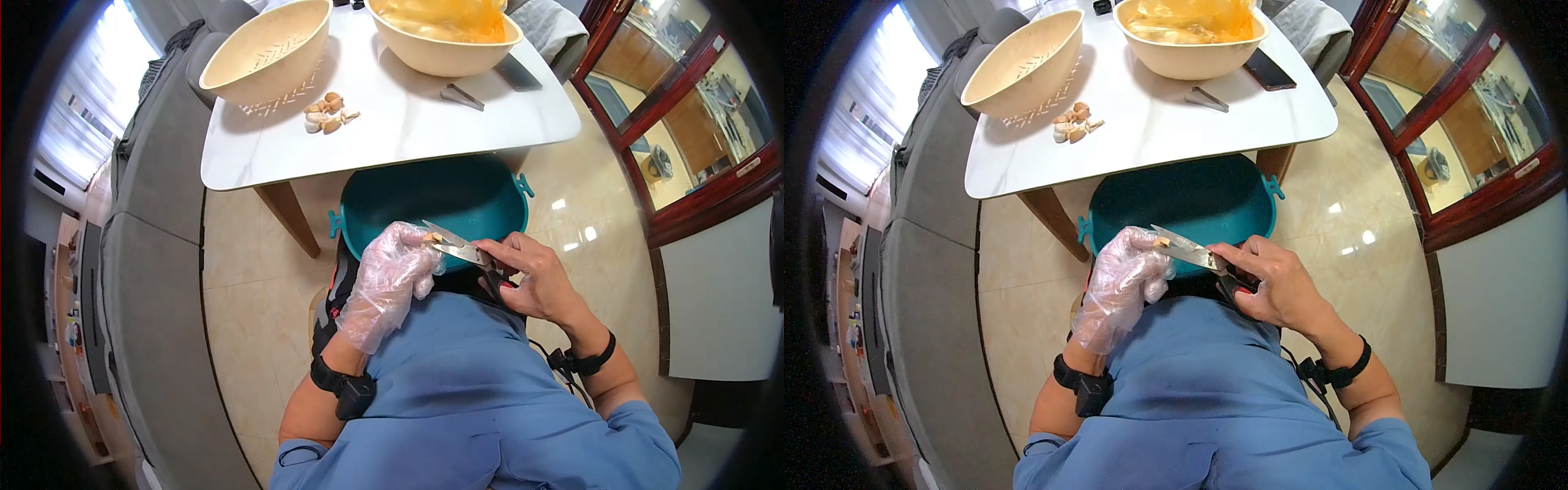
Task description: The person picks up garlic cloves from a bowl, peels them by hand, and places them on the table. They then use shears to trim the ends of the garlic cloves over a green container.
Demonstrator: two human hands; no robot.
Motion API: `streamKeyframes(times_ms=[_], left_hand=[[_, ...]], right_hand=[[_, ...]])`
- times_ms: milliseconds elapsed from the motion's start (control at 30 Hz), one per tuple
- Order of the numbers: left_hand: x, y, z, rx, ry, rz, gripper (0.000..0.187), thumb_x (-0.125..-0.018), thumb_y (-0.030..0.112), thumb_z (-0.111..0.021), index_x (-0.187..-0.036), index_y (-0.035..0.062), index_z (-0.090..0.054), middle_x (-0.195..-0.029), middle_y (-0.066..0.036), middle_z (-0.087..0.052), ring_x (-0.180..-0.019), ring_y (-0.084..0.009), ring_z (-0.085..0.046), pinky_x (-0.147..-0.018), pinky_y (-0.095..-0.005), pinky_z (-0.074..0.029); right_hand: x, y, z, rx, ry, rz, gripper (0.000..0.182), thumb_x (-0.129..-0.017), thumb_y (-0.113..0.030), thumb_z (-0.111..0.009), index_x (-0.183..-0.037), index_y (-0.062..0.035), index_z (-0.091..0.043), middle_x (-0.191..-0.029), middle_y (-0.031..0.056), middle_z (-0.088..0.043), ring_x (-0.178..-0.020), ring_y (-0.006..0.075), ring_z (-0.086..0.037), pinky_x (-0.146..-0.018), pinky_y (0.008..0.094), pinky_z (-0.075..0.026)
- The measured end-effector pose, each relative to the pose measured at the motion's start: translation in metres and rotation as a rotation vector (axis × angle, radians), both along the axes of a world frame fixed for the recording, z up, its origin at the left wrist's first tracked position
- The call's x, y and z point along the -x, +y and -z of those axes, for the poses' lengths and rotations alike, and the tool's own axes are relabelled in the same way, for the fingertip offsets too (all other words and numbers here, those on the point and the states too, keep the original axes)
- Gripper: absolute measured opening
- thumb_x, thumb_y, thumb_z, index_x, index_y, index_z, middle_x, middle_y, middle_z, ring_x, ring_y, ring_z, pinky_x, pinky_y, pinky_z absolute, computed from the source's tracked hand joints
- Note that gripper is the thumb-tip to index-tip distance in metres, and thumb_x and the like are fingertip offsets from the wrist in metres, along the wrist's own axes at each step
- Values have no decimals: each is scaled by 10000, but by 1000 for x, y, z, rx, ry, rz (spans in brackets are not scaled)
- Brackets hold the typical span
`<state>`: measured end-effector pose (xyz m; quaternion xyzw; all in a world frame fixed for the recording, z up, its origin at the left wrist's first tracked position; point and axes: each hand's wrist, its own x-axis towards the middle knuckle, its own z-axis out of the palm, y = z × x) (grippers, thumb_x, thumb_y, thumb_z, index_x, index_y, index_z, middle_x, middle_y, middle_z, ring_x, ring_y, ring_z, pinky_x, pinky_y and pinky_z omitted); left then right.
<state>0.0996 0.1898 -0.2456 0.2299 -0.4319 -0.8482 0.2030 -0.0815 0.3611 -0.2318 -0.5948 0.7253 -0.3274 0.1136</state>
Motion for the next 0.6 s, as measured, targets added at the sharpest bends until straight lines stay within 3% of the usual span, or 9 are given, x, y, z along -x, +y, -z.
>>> streamKeyframes(times_ms=[200, 267, 600], left_hand=[[4, 0, -6, 11, -67, 25, 160, -948, 39, -686, -1052, 4, -568, -843, -71, -618, -600, -88, -519, -523, -236, -426], [7, 2, -8, -4, -94, 25, 133, -947, 36, -686, -1014, 34, -571, -793, -38, -573, -588, -73, -450, -517, -232, -389], [14, 3, -6, 25, -258, 104, 123, -958, 54, -677, -986, 16, -563, -788, -50, -580, -581, -83, -468, -526, -241, -403]], right_hand=[[-1, 6, -7, -59, -22, 12, 592, -729, -11, -695, -1312, -111, -727, -800, 125, -633, -720, 268, -628, -696, 364, -543], [-1, 9, -7, -104, -37, 33, 589, -729, -9, -696, -1309, -106, -729, -764, 127, -622, -705, 274, -624, -685, 370, -537], [0, 20, -12, -174, -57, 26, 555, -740, -28, -705, -1289, -97, -741, -738, 164, -649, -652, 329, -636, -652, 404, -534]])
